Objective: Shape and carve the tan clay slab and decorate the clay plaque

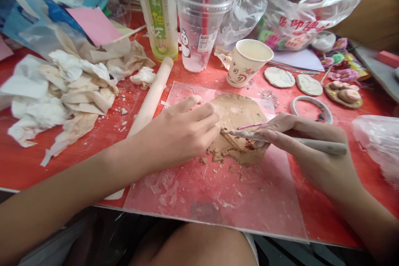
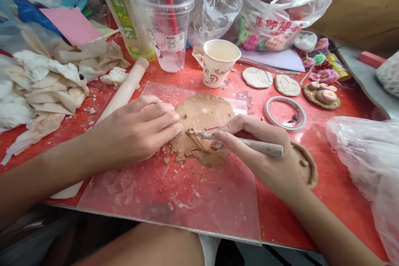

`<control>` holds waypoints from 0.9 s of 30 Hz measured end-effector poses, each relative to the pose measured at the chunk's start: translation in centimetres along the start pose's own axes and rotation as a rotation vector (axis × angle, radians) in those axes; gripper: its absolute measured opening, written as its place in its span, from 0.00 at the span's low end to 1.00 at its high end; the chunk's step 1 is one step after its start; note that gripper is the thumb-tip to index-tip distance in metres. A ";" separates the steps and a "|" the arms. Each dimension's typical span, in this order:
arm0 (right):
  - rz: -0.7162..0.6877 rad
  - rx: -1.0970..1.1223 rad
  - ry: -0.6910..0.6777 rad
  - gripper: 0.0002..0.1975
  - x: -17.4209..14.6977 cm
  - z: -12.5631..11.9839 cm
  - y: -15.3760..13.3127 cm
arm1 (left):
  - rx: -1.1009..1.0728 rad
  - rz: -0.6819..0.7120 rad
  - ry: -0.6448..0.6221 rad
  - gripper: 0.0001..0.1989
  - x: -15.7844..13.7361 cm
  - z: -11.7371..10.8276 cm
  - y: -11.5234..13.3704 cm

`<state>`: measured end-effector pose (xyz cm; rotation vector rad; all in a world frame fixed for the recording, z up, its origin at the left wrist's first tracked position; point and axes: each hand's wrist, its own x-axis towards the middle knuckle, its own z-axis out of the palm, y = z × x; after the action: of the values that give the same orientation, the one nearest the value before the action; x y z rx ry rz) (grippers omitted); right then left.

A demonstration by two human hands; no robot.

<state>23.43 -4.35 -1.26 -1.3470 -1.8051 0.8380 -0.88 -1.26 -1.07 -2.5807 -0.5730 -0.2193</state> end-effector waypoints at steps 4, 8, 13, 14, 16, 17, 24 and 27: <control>0.022 -0.003 -0.023 0.06 0.1 -0.5 0.0 | 0.000 -0.002 0.001 0.11 0.0 0.0 0.0; 0.002 0.039 -0.037 0.12 0.2 -0.8 0.3 | -0.003 0.004 0.003 0.11 0.0 0.0 0.0; 0.059 0.252 0.050 0.13 0.4 -0.7 0.7 | 0.000 0.003 0.023 0.11 0.0 0.1 0.0; 0.115 0.319 0.090 0.12 0.5 -0.6 0.7 | 0.002 0.003 0.022 0.11 -0.1 0.1 0.0; 0.192 0.392 0.149 0.11 0.6 -0.3 0.7 | 0.010 0.004 0.021 0.10 -0.1 0.1 0.0; 0.209 0.391 0.166 0.10 0.6 -0.2 0.7 | 0.016 0.003 0.022 0.10 -0.1 0.1 0.0; 0.126 0.088 0.111 0.09 0.5 -0.2 0.4 | 0.006 0.001 0.016 0.11 -0.1 0.1 0.1; 0.020 -0.006 0.073 0.11 0.6 -0.8 0.2 | -0.007 0.000 0.014 0.11 -0.1 0.1 0.1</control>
<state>24.08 -3.68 -0.96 -1.3838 -1.7414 0.7848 -0.89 -1.28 -1.20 -2.5844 -0.5676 -0.2398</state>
